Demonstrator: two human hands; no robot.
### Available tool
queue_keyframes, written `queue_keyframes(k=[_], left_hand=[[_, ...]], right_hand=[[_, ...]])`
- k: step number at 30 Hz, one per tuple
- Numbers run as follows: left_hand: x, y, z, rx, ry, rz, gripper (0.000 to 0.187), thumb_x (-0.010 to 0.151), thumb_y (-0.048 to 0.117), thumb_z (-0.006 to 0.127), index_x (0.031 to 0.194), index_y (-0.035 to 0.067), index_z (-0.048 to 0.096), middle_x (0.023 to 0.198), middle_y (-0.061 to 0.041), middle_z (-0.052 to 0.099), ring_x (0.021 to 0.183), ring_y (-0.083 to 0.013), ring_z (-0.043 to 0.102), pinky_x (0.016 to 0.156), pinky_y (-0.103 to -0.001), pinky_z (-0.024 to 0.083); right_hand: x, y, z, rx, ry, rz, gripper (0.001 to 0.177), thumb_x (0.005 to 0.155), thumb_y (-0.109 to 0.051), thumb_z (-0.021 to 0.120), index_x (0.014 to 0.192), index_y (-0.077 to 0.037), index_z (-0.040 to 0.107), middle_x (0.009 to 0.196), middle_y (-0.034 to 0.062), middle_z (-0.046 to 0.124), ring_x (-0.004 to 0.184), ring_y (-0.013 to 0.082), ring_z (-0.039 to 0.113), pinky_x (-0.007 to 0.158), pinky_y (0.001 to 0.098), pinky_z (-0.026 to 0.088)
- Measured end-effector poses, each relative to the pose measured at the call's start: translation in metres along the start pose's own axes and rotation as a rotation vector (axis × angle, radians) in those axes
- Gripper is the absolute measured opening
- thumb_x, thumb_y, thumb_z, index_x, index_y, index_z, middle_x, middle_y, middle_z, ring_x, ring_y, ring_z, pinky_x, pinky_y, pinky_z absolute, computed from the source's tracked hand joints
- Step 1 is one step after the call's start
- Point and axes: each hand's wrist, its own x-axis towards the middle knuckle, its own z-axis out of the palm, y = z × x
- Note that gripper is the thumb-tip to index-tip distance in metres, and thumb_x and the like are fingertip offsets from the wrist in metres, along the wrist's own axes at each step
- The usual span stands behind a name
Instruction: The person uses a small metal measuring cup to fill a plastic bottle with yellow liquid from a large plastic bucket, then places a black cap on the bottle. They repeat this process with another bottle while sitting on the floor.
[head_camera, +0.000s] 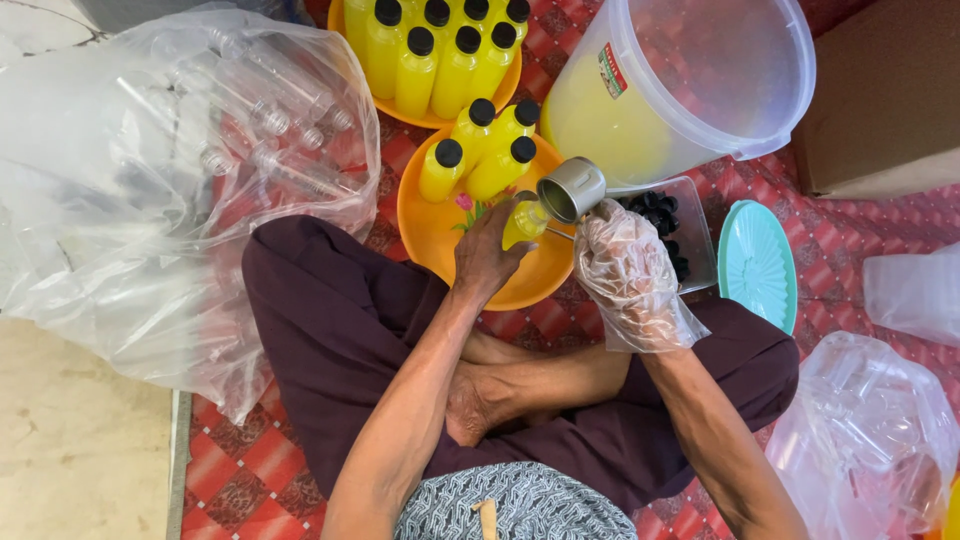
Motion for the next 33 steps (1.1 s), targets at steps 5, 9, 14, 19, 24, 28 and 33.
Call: queue_keyframes(k=[5, 9, 14, 19, 24, 28, 33], left_hand=[[0.0, 0.004, -0.002, -0.025, 0.011, -0.002, 0.068, 0.078, 0.024, 0.087, 0.139, 0.013, 0.06, 0.13, -0.017, 0.066, 0.124, -0.0414, 0.062, 0.101, -0.061, 0.051], [0.0, 0.0, 0.0, -0.046, -0.012, -0.056, 0.068, 0.079, 0.028, 0.085, 0.14, 0.014, 0.057, 0.131, -0.017, 0.066, 0.126, -0.0402, 0.061, 0.103, -0.06, 0.05], [-0.002, 0.01, -0.011, -0.041, -0.027, -0.053, 0.068, 0.08, 0.029, 0.084, 0.141, 0.012, 0.057, 0.13, -0.019, 0.066, 0.127, -0.0411, 0.061, 0.104, -0.059, 0.048], [-0.008, -0.01, -0.011, -0.07, -0.037, -0.123, 0.071, 0.08, 0.03, 0.083, 0.143, 0.012, 0.056, 0.132, -0.022, 0.064, 0.129, -0.043, 0.059, 0.108, -0.058, 0.046], [-0.014, -0.037, 0.009, -0.044, 0.054, -0.027, 0.073, 0.076, 0.037, 0.086, 0.141, 0.015, 0.06, 0.128, -0.015, 0.066, 0.124, -0.0352, 0.064, 0.106, -0.048, 0.05], [-0.016, -0.044, 0.02, 0.053, 0.19, 0.11, 0.07, 0.077, 0.034, 0.087, 0.138, 0.013, 0.063, 0.122, -0.015, 0.068, 0.115, -0.0327, 0.068, 0.1, -0.042, 0.054], [-0.014, -0.058, 0.026, 0.164, 0.141, 0.149, 0.068, 0.081, 0.037, 0.078, 0.141, 0.015, 0.055, 0.135, -0.006, 0.067, 0.121, -0.0279, 0.064, 0.094, -0.043, 0.054]], right_hand=[[0.001, -0.001, -0.002, 0.002, 0.004, -0.001, 0.014, 0.095, -0.005, 0.065, 0.085, -0.006, 0.075, 0.076, 0.0097, 0.068, 0.077, 0.0214, 0.067, 0.076, 0.0357, 0.055], [-0.003, -0.001, -0.005, 0.005, 0.008, 0.0, 0.014, 0.095, -0.005, 0.065, 0.086, -0.006, 0.075, 0.076, 0.0096, 0.068, 0.077, 0.021, 0.067, 0.076, 0.0356, 0.055], [-0.005, -0.003, -0.004, 0.014, 0.012, -0.001, 0.014, 0.095, -0.005, 0.065, 0.086, -0.006, 0.075, 0.076, 0.0094, 0.068, 0.077, 0.0206, 0.067, 0.076, 0.0354, 0.055], [0.002, 0.0, -0.014, 0.04, 0.022, -0.005, 0.015, 0.095, -0.005, 0.065, 0.086, -0.006, 0.075, 0.076, 0.0092, 0.068, 0.077, 0.0201, 0.067, 0.077, 0.0352, 0.055], [0.03, -0.027, -0.026, 0.09, 0.063, -0.005, 0.016, 0.099, -0.004, 0.061, 0.089, -0.004, 0.073, 0.08, 0.0085, 0.066, 0.081, 0.0162, 0.062, 0.081, 0.0349, 0.054], [0.07, -0.031, -0.063, 0.036, 0.088, -0.046, 0.018, 0.106, -0.001, 0.057, 0.093, -0.004, 0.07, 0.085, 0.0103, 0.066, 0.083, 0.0149, 0.059, 0.085, 0.0311, 0.052], [0.146, 0.018, -0.096, -0.208, 0.064, -0.145, 0.028, 0.103, -0.001, 0.05, 0.076, -0.007, 0.054, 0.082, 0.0052, 0.058, 0.079, 0.0186, 0.052, 0.076, 0.0361, 0.043]])
